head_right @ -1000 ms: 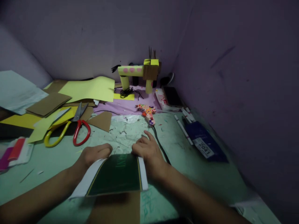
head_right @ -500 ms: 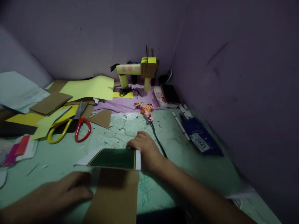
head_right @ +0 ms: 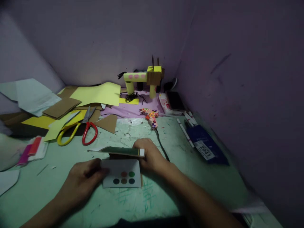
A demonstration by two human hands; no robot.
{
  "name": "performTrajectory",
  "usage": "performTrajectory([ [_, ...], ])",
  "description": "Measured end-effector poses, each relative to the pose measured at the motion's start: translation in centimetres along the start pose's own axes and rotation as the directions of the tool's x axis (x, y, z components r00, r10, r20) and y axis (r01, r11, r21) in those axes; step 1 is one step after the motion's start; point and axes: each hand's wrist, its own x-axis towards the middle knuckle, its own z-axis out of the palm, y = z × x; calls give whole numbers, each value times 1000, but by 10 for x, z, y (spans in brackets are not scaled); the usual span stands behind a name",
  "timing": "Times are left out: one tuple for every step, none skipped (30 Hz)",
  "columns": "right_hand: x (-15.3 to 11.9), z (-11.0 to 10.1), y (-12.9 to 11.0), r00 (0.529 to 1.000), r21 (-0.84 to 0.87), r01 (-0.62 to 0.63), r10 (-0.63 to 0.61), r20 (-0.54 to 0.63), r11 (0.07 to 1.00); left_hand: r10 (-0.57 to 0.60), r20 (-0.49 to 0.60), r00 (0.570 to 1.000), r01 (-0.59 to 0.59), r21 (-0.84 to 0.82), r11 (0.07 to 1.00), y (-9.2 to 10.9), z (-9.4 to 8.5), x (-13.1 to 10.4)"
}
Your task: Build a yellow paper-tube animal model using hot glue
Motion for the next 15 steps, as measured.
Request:
performTrajectory([
  [-1,1,1,1000,29,-20,20,-5,999,27,-11,1000,-27,23,999,-2,1,-1],
  [-2,1,1,999,85,-40,41,-17,996,59,-23,998,-58,50,997,-4,2,-2],
  [-4,2,1,997,170,-55,62,-39,984,92,-41,995,-89,79,993,-5,2,-4],
  [-7,1,-1,995,274,-63,83,-63,960,121,-52,991,-115,104,988,-7,3,-6],
  [-10,0,-3,990,382,-63,106,-91,922,143,-58,988,-135,122,983,-8,2,-8],
  [-13,-1,-6,986,482,-53,124,-116,875,161,-60,985,-152,132,980,-8,2,-9],
  [-16,-3,-10,982,565,-35,133,-134,824,176,-62,982,-167,138,976,-8,1,-10],
  [-19,-5,-14,982,629,-12,129,-140,777,186,-59,981,-176,145,974,-7,1,-10],
  [-22,-8,-18,983,674,10,116,-141,739,191,-55,980,-181,152,972,-6,0,-10],
  [-24,-9,-22,986,701,26,98,-137,712,193,-50,980,-184,158,970,-5,0,-9],
  [-26,-11,-26,989,710,31,83,-126,704,187,-47,981,-178,159,971,-3,0,-8],
  [-27,-11,-30,990,697,17,84,-111,717,173,-43,984,-164,155,974,-2,0,-7],
  [-27,-10,-33,990,662,-4,99,-105,750,152,-42,987,-145,145,979,-1,0,-6],
  [-28,-9,-35,986,611,-23,119,-116,791,131,-41,991,-125,129,984,0,0,-5],
  [-28,-7,-37,982,554,-29,128,-140,832,114,-43,993,-109,110,988,0,0,-4],
])
